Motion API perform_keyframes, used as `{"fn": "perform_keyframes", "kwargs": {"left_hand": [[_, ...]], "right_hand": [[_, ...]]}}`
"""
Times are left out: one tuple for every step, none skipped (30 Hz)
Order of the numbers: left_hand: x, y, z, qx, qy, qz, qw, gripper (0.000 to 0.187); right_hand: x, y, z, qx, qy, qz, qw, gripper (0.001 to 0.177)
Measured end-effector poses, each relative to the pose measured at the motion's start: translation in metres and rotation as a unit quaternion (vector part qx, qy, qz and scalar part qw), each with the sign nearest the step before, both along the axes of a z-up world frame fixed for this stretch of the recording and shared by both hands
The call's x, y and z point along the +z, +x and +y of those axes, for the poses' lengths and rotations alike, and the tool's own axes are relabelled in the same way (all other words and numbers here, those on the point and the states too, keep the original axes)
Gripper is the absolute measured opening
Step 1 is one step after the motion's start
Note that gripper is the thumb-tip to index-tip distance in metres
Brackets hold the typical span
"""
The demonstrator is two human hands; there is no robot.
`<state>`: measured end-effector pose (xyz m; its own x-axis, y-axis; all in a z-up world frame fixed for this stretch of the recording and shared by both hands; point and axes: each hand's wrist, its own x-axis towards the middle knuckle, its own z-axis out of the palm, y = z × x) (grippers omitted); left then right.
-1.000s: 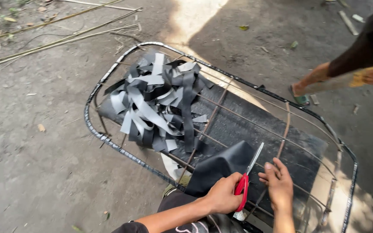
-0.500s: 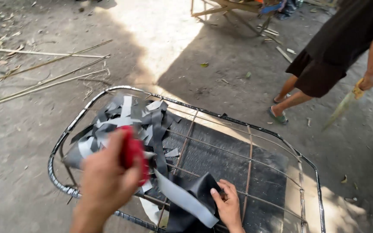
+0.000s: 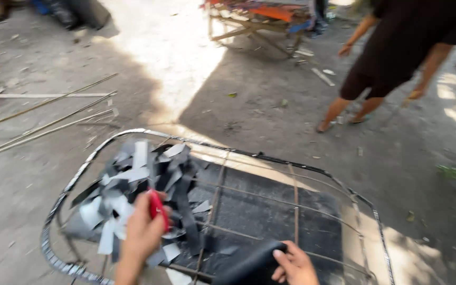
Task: Cutting strips of black synthetic material using scissors on a metal frame work surface.
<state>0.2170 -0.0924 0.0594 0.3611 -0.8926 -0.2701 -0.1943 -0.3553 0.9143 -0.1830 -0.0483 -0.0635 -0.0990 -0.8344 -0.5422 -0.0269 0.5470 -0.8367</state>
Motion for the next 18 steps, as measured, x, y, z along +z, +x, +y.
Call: {"fn": "perform_keyframes", "kwargs": {"left_hand": [[-0.013, -0.009, 0.015, 0.015, 0.006, -0.004, 1.0, 0.034], [-0.026, -0.019, 0.029, 0.022, 0.037, 0.01, 0.999, 0.026], [-0.039, -0.032, 0.038, 0.022, 0.066, 0.025, 0.997, 0.02], [-0.054, -0.038, 0.048, 0.029, 0.068, 0.024, 0.997, 0.02], [-0.069, -0.045, 0.055, -0.006, 0.112, 0.006, 0.994, 0.028], [-0.084, -0.052, 0.061, -0.04, 0.155, -0.012, 0.987, 0.036], [-0.071, -0.057, 0.063, -0.036, 0.156, -0.012, 0.987, 0.036], [-0.058, -0.062, 0.065, -0.078, 0.176, -0.018, 0.981, 0.039], [-0.045, -0.067, 0.068, -0.119, 0.197, -0.025, 0.973, 0.041], [-0.041, -0.072, 0.067, -0.115, 0.199, -0.024, 0.973, 0.041], [-0.036, -0.078, 0.069, -0.103, 0.187, 0.077, 0.974, 0.036], [-0.033, -0.087, 0.07, -0.088, 0.175, 0.178, 0.964, 0.031], [-0.042, -0.094, 0.075, -0.105, 0.196, 0.178, 0.959, 0.031], [-0.053, -0.102, 0.078, -0.11, 0.149, 0.21, 0.96, 0.03], [-0.064, -0.11, 0.089, -0.116, 0.114, 0.244, 0.956, 0.03], [-0.05, -0.116, 0.106, -0.133, 0.147, 0.248, 0.948, 0.03], [-0.036, -0.121, 0.103, -0.144, 0.184, 0.224, 0.946, 0.031], [-0.021, -0.125, 0.101, -0.157, 0.22, 0.198, 0.942, 0.032]], "right_hand": [[0.01, 0.002, -0.001, 0.015, 0.006, -0.004, 1.0, 0.025], [0.021, 0.004, -0.002, -0.039, 0.044, -0.024, 0.998, 0.028], [0.032, 0.002, -0.003, -0.1, 0.08, -0.043, 0.991, 0.031], [0.043, 0.005, -0.007, -0.093, 0.083, -0.044, 0.991, 0.031], [0.054, 0.008, -0.012, -0.099, 0.065, -0.021, 0.993, 0.037], [0.066, 0.01, -0.016, -0.105, 0.047, 0.002, 0.993, 0.044], [0.079, 0.004, -0.031, -0.101, 0.049, 0.002, 0.994, 0.044], [0.092, -0.002, -0.046, -0.059, 0.024, 0.036, 0.997, 0.033], [0.104, -0.008, -0.06, -0.017, 0.0, 0.068, 0.998, 0.025], [0.114, -0.008, -0.09, -0.014, 0.002, 0.067, 0.998, 0.025], [0.121, -0.012, -0.11, -0.058, -0.096, 0.02, 0.994, 0.018], [0.127, -0.019, -0.13, -0.104, -0.192, -0.026, 0.975, 0.012], [0.126, -0.024, -0.15, -0.124, -0.175, -0.018, 0.977, 0.012], [0.12, -0.033, -0.172, -0.103, -0.258, 0.012, 0.96, 0.046], [0.108, -0.046, -0.185, -0.082, -0.328, 0.047, 0.94, 0.087], [0.109, -0.042, -0.154, -0.103, -0.299, 0.061, 0.947, 0.087], [0.119, -0.033, -0.147, -0.056, -0.239, 0.149, 0.958, 0.087], [0.129, -0.022, -0.14, -0.006, -0.172, 0.232, 0.957, 0.088]]}}
